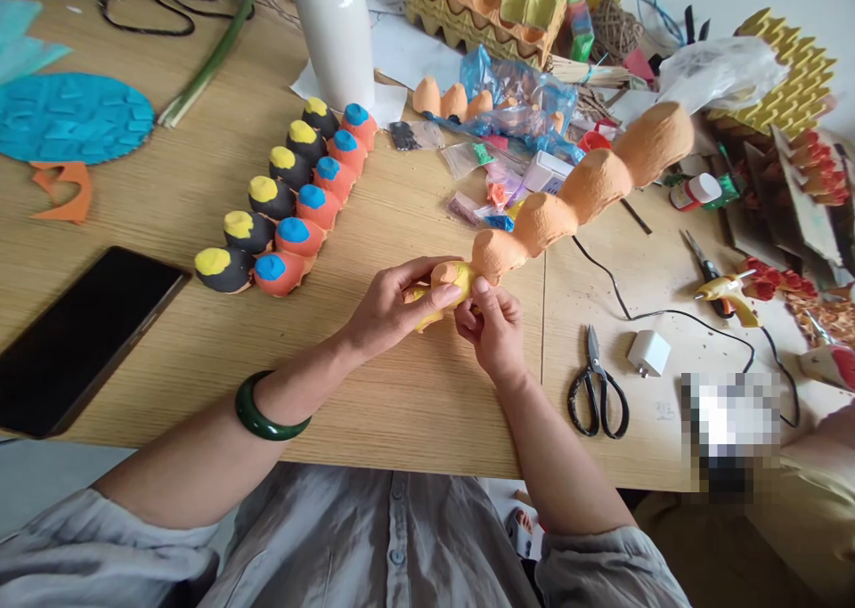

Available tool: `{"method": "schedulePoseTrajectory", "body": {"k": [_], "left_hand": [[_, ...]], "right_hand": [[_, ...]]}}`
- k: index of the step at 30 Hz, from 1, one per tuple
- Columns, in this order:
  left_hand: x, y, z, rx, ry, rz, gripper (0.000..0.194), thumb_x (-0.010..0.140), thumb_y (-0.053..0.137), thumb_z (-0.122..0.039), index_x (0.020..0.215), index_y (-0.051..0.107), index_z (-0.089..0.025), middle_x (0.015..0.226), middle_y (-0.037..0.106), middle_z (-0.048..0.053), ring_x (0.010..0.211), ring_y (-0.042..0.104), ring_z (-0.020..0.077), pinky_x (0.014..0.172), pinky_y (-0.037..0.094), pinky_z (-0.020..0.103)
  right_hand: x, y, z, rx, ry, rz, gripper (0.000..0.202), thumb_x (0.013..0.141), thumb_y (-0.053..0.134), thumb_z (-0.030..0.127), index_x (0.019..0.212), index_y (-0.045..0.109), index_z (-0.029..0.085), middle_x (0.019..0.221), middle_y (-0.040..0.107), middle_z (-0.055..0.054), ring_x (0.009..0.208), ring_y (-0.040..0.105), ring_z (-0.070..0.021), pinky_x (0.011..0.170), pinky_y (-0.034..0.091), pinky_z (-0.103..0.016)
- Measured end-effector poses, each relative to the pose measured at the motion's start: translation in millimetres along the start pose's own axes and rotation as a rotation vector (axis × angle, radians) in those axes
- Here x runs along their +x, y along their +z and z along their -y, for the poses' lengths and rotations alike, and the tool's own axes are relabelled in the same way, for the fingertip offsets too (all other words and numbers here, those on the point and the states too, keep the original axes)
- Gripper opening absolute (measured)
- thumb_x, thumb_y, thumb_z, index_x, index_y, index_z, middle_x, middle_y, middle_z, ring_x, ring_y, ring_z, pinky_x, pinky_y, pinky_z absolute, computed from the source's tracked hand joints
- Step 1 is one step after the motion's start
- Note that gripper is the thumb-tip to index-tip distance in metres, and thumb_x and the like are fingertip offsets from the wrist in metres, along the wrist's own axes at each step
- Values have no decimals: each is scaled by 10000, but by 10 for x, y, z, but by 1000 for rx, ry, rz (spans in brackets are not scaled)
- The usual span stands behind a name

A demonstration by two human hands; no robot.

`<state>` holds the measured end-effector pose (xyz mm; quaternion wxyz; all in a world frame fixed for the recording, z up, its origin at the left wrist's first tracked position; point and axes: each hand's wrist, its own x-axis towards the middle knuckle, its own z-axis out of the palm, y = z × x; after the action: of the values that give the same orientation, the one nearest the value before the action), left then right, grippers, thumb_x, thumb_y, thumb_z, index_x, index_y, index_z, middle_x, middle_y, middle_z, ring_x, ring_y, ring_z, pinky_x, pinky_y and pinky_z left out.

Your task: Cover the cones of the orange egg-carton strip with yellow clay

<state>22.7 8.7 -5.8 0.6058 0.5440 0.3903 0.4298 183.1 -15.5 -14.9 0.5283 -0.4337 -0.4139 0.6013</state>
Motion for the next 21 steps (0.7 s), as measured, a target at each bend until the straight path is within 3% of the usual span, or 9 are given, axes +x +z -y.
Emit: {"method": "schedulePoseTrajectory", "body": {"k": [9, 13, 16, 21], "left_hand": [[6, 1, -6, 77, -33, -92, 526, 836, 784, -538, 1185, 789, -145, 1127, 810, 97, 1035, 743, 257, 867, 594, 309], [30, -16, 6, 10, -122, -66, 730, 826, 778, -644, 1356, 716, -146, 1252, 780, 125, 1162, 723, 286, 923, 589, 329], [44, -22, -8, -46, -128, -40, 693, 881, 706, -687, 1343, 722, -171, 1347, 744, 117, 1284, 674, 295, 986, 576, 334], [42, -16, -28, -36, -115, 89, 498, 932, 649, -667, 1071, 799, -213, 1044, 798, 66, 1087, 733, 281, 801, 610, 315]], "right_hand": [[14, 3, -10, -5, 35, 1, 568, 858, 760, 628, 602, 460, 219, 515, 337, 87, 453, 224, -56, 421, 205, -229], [49, -18, 19, 91, 91, -78, 485, 824, 801, 584, 676, 508, 228, 517, 327, 102, 459, 203, -60, 416, 163, -220], [80, -45, 43, 110, 143, -96, 500, 821, 789, 593, 648, 500, 224, 496, 322, 102, 449, 196, -57, 414, 159, -223], [92, -62, 48, 112, 135, -110, 506, 815, 788, 595, 643, 494, 221, 502, 333, 98, 453, 203, -56, 419, 164, -222]]}}
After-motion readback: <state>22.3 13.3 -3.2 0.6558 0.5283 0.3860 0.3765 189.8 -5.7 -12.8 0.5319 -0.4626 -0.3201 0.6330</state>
